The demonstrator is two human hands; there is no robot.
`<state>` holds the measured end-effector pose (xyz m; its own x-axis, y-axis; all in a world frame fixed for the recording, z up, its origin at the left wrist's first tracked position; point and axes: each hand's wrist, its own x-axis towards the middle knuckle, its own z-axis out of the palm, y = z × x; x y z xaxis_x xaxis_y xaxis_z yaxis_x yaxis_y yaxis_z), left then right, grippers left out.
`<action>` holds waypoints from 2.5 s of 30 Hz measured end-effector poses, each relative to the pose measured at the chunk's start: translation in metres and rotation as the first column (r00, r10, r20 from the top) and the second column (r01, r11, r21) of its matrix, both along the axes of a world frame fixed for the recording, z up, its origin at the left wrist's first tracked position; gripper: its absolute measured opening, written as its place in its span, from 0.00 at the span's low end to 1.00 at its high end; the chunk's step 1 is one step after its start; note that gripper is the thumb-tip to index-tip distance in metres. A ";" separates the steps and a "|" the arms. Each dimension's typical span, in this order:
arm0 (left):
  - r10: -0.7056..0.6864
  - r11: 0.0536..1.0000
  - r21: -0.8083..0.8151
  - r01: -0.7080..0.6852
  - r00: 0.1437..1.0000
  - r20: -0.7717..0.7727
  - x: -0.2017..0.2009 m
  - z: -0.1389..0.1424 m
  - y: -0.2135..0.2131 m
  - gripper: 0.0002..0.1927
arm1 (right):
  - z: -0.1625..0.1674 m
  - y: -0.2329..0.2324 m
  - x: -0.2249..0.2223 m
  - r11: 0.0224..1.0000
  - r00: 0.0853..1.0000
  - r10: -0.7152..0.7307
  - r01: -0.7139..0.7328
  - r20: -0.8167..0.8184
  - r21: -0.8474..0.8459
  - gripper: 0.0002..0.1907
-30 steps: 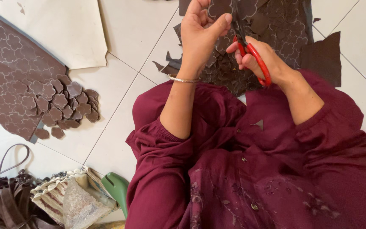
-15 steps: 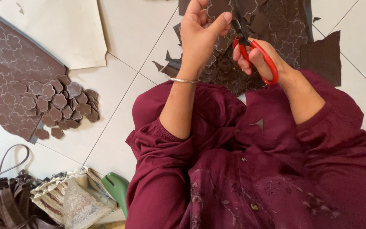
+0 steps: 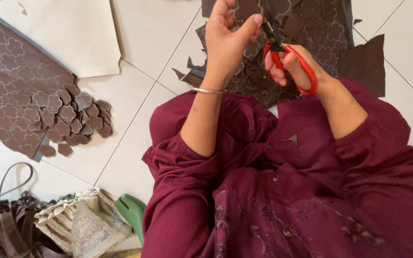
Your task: The person sits on the floor cutting flower-shaped pieces from brown patterned leather sheets using red-handled scissors, following printed outlines. They rotate the sheet while cutting, set finished flower cutouts onto a growing pile beside them, and trim away scrap pieces.
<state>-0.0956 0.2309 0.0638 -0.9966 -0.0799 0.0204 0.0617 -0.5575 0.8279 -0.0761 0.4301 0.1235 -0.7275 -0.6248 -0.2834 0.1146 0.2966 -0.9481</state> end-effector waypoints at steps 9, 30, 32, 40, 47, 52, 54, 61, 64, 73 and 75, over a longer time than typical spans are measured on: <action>0.024 1.000 0.012 -0.024 1.000 -0.015 0.001 0.000 0.003 0.16 | 0.001 -0.001 0.003 1.000 0.999 -0.021 0.021 -0.038 0.002 0.46; 0.041 0.999 -0.024 -0.041 0.999 0.004 0.001 -0.005 0.006 0.13 | 0.000 -0.006 0.007 0.993 0.994 -0.087 0.091 -0.061 0.075 0.46; 0.034 0.999 0.010 -0.034 0.999 0.000 0.000 -0.007 0.005 0.13 | 0.001 -0.006 0.007 0.993 0.995 -0.079 0.084 -0.066 0.077 0.46; 0.033 0.999 -0.023 -0.032 0.999 0.038 -0.004 -0.014 0.005 0.14 | -0.003 -0.004 0.006 0.994 0.996 -0.089 0.090 -0.019 0.067 0.45; 0.023 1.000 -0.005 -0.023 0.998 0.062 -0.008 -0.022 0.005 0.13 | -0.008 0.000 0.003 0.993 0.995 -0.096 0.096 -0.005 0.069 0.46; 0.030 0.999 0.011 -0.031 0.997 0.070 -0.009 -0.024 0.006 0.13 | -0.008 0.002 0.003 0.989 0.993 -0.117 0.115 0.020 0.096 0.46; 0.038 0.999 0.009 -0.038 0.998 0.056 -0.009 -0.024 0.005 0.14 | -0.008 0.002 0.002 0.988 0.992 -0.120 0.117 0.023 0.100 0.46; 0.037 0.999 0.015 -0.038 0.996 0.079 -0.009 -0.024 0.004 0.13 | -0.008 0.003 0.000 0.982 0.991 -0.133 0.127 0.033 0.137 0.47; 0.034 0.999 0.023 -0.037 0.995 0.096 -0.009 -0.024 0.004 0.13 | -0.007 0.003 -0.001 0.974 0.990 -0.138 0.132 0.020 0.182 0.47; 0.022 0.999 0.041 -0.025 0.996 0.084 -0.011 -0.029 0.004 0.11 | -0.010 0.007 0.000 0.960 0.988 -0.154 0.144 0.024 0.242 0.49; 0.016 0.999 0.046 -0.020 0.996 0.085 -0.011 -0.030 0.004 0.11 | -0.013 0.008 0.000 0.959 0.987 -0.158 0.151 0.008 0.238 0.49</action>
